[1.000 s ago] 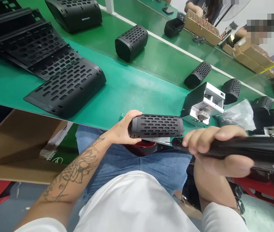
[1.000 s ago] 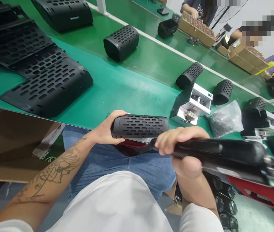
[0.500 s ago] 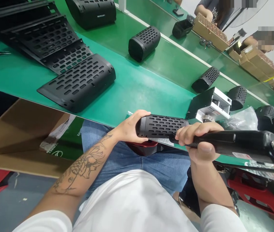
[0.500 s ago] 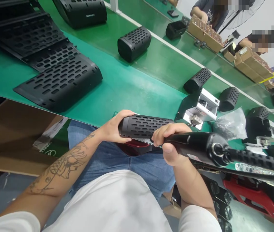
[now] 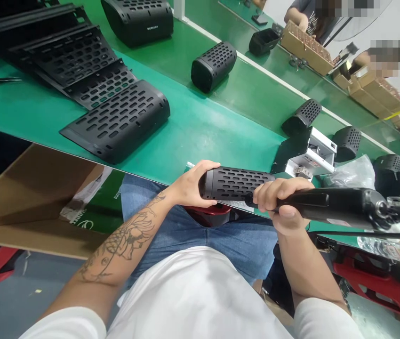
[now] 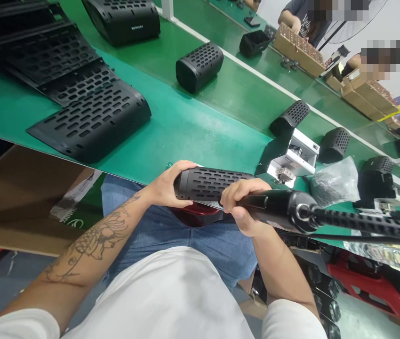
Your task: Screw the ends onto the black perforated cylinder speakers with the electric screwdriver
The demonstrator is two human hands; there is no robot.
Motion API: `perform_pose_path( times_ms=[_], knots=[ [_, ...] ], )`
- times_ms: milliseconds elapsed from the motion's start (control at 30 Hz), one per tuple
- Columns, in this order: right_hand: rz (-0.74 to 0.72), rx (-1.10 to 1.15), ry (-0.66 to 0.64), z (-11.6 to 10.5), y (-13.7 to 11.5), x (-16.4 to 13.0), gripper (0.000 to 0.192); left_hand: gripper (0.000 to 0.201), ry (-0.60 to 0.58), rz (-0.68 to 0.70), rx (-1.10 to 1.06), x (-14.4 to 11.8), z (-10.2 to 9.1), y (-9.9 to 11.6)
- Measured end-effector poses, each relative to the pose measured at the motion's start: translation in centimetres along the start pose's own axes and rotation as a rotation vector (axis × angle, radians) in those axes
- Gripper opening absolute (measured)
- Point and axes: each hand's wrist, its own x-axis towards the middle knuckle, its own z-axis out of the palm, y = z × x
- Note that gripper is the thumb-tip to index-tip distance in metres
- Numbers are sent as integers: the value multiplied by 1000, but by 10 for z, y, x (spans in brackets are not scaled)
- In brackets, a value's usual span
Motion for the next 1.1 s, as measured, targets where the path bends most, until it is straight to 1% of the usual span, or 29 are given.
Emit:
perform_pose_path(
  times_ms=[100,167,233,267,300,333,400,433,467,533,567,633,667,733,833,867,900,933,1000,1100],
  knots=[
    [3,-1,12,4,2,-5,22,115,-6,20,13,-1,-1,-1],
    [-6,-22,17,5,-1,-7,22,115,-2,34,31,-2,-2,-1],
    [-43,-42,66,-5,-8,-6,27,113,8,28,58,-4,-2,-2],
    [-67,-59,124,-15,-13,-3,31,113,13,20,71,-5,-3,-2],
    [-96,-90,212,-28,-18,0,33,112,15,12,83,-6,-3,-2],
    [-127,-143,327,-45,-22,4,34,112,14,6,93,-6,-3,-2],
    [-191,-310,601,-84,-25,12,32,112,8,-5,111,-7,-3,-2],
    [-205,-425,738,-105,-24,16,28,113,4,-13,118,-7,-3,-2],
    [-196,-520,833,-123,-21,18,25,113,1,-25,123,-7,-2,-2],
    [-202,-621,928,-151,-10,19,26,114,-1,-53,129,-8,-1,-2],
    [-205,-633,940,-160,-5,19,28,115,-1,-66,131,-8,0,-2],
    [-212,-620,932,-167,2,15,31,114,-1,-84,132,-9,1,-2],
    [-203,-614,923,-166,3,13,31,114,-1,-89,132,-9,1,-2],
    [-154,-619,908,-157,-3,10,27,114,2,-90,128,-10,2,-3],
    [-92,-592,904,-130,-25,7,20,115,0,-77,110,-10,3,-3],
    [-91,-543,873,-117,-33,5,19,116,-3,-69,102,-9,3,-4],
    [-99,-469,808,-103,-41,4,20,116,-6,-62,93,-9,3,-4],
    [-110,-380,711,-88,-48,3,22,117,-10,-57,83,-8,3,-3],
    [-124,-202,468,-54,-55,2,29,117,-20,-57,65,-6,2,-2],
    [-135,-56,212,-4,-48,6,27,118,-33,-80,51,-3,3,1]
  ],
)
